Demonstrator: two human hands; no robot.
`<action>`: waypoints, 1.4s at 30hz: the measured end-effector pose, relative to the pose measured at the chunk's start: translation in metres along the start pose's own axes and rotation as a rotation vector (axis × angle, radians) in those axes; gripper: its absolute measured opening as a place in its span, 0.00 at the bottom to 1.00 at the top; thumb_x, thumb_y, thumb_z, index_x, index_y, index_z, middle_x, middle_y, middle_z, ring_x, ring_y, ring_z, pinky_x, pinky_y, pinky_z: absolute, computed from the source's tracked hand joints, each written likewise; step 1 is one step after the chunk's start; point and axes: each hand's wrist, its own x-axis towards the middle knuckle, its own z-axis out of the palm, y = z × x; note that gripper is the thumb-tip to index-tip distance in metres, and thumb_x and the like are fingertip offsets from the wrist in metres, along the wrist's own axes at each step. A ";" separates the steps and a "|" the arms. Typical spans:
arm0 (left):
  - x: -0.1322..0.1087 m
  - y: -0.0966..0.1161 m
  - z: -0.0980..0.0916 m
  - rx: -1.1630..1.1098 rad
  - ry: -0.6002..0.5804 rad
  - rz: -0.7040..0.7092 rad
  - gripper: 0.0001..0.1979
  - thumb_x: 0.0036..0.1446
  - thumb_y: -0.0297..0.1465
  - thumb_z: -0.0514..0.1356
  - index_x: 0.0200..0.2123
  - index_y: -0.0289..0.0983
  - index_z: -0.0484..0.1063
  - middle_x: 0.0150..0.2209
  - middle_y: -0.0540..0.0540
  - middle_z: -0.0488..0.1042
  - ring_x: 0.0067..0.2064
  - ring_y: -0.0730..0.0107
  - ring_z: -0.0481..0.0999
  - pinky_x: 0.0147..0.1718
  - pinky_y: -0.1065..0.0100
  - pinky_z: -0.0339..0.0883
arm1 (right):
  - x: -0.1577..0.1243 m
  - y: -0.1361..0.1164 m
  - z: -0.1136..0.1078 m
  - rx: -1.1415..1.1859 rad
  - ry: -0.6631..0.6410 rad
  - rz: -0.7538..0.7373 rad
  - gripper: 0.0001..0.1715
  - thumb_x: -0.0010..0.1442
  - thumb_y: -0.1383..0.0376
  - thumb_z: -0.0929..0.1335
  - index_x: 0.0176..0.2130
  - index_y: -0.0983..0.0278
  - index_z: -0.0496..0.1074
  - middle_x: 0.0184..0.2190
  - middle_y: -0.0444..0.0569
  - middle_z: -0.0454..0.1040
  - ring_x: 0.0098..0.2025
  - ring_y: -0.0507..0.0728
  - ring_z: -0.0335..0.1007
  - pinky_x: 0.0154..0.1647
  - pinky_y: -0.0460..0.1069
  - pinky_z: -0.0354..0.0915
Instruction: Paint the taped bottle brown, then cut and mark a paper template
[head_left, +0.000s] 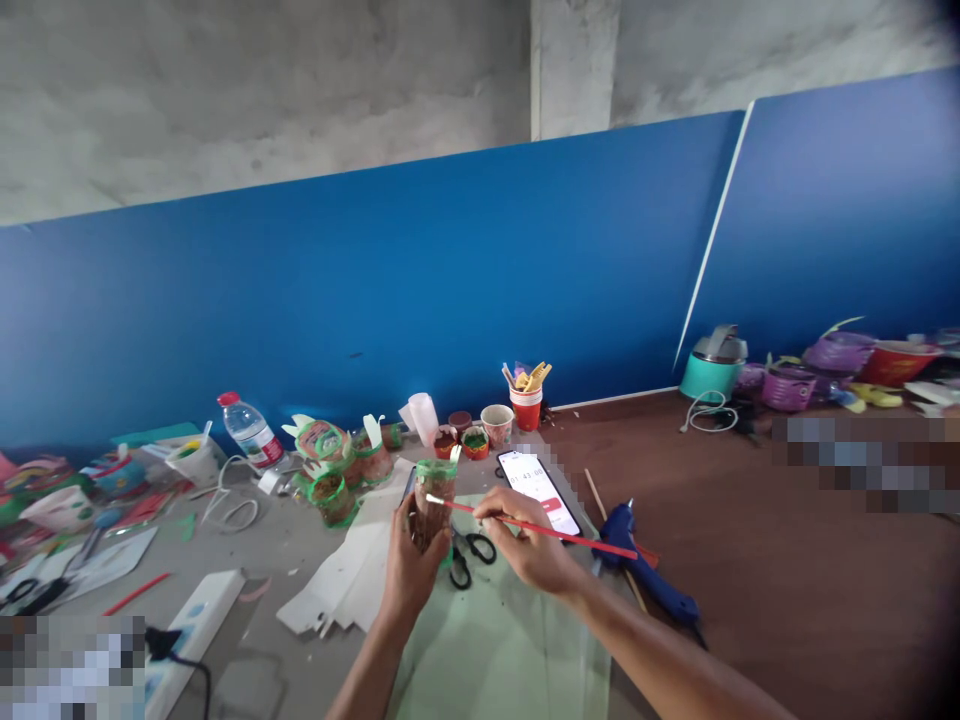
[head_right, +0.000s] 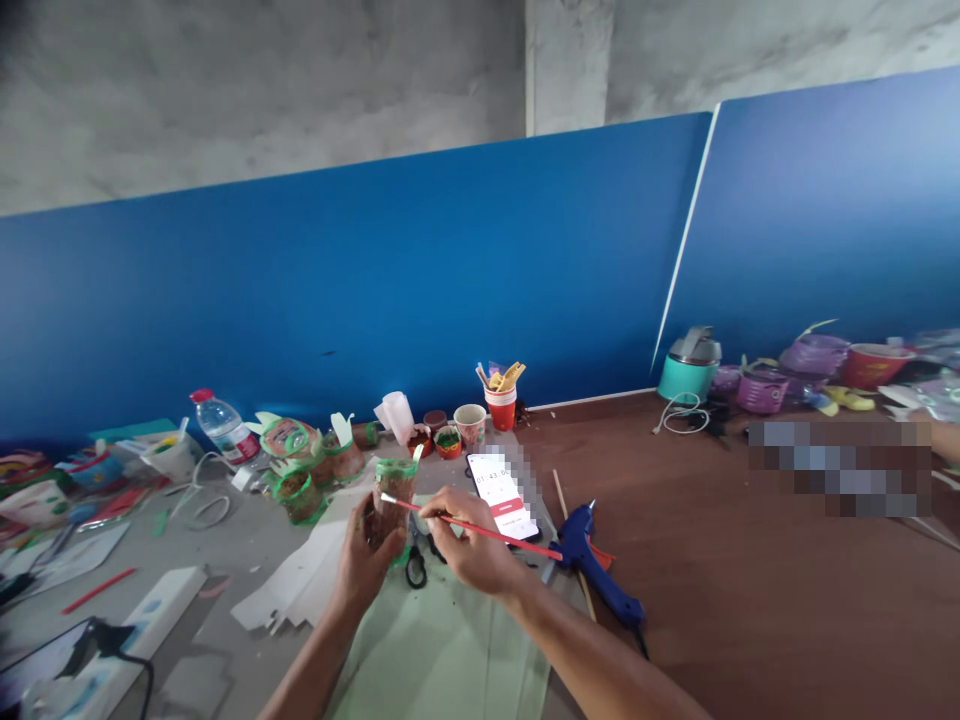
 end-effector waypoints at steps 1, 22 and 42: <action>0.000 0.000 0.000 -0.003 0.009 0.001 0.32 0.47 0.35 0.64 0.56 0.36 0.60 0.51 0.37 0.68 0.52 0.53 0.70 0.50 0.55 0.63 | 0.000 0.000 0.000 0.003 -0.011 0.007 0.09 0.59 0.72 0.63 0.33 0.62 0.71 0.28 0.46 0.71 0.30 0.53 0.67 0.30 0.46 0.62; 0.003 0.002 -0.001 -0.218 -0.011 -0.117 0.37 0.45 0.43 0.68 0.55 0.35 0.61 0.49 0.36 0.73 0.46 0.55 0.77 0.40 0.62 0.71 | 0.002 0.001 -0.004 0.045 0.063 0.031 0.09 0.58 0.70 0.62 0.32 0.63 0.71 0.26 0.45 0.69 0.26 0.51 0.64 0.26 0.45 0.59; -0.001 0.012 0.001 -0.222 -0.034 -0.129 0.34 0.45 0.40 0.68 0.54 0.35 0.62 0.45 0.39 0.75 0.42 0.58 0.77 0.37 0.64 0.71 | 0.000 0.007 0.003 0.224 0.071 0.296 0.09 0.59 0.62 0.64 0.34 0.64 0.72 0.25 0.45 0.70 0.20 0.48 0.60 0.18 0.43 0.58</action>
